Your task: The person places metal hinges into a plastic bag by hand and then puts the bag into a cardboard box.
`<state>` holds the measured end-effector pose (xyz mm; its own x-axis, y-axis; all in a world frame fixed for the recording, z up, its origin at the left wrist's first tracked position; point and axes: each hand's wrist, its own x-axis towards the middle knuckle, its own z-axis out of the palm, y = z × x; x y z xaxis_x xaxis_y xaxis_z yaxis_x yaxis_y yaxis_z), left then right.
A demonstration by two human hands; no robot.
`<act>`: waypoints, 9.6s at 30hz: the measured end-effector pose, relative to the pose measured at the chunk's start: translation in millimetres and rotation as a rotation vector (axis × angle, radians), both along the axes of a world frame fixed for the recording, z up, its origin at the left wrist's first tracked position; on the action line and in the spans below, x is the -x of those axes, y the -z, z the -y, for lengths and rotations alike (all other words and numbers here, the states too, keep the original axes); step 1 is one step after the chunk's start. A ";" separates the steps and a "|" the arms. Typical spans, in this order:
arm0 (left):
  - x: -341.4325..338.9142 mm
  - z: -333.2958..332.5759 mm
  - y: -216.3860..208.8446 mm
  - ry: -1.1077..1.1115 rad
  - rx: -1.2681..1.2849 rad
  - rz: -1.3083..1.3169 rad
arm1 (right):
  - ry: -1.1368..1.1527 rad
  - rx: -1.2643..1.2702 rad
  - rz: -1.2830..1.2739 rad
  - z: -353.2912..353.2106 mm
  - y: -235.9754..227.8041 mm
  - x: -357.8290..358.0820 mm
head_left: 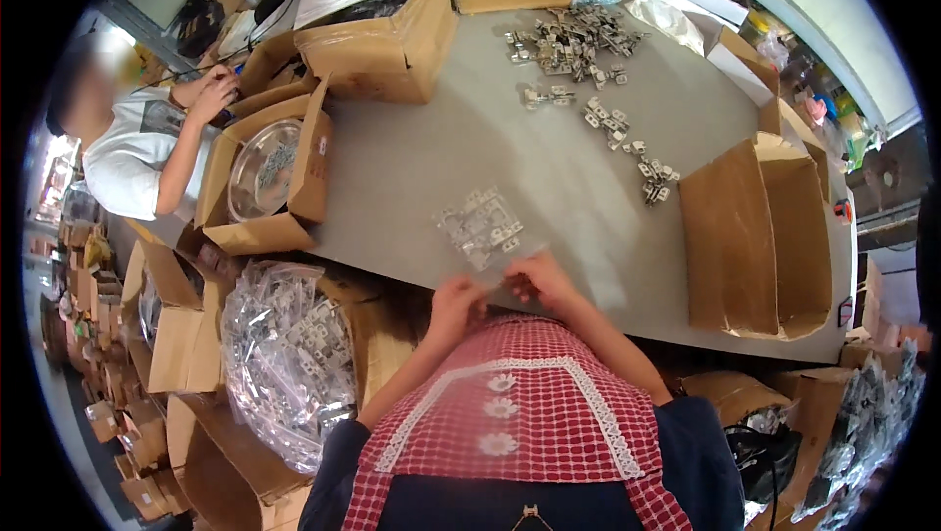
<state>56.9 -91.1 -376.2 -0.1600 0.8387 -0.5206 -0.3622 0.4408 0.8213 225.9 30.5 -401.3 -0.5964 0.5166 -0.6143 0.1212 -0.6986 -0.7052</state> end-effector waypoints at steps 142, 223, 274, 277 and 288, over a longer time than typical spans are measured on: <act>21.3 -143.0 -116.5 0.844 -0.517 -0.775 | -0.124 -0.545 0.002 -76.5 -107.8 -62.1; -41.1 -117.9 -64.1 0.417 -0.139 -0.481 | -0.004 -1.283 0.340 -26.2 -83.9 -46.7; 16.4 -129.1 -25.2 0.472 -0.092 -1.636 | 0.084 -1.440 1.348 -184.7 -33.3 -121.8; 15.2 -135.0 -24.3 0.468 -0.146 -1.615 | -0.025 -1.384 1.526 -205.7 -23.0 -143.8; -10.5 -137.8 -10.8 0.433 -0.098 -1.489 | 0.081 -0.576 0.283 -100.2 -88.1 -88.7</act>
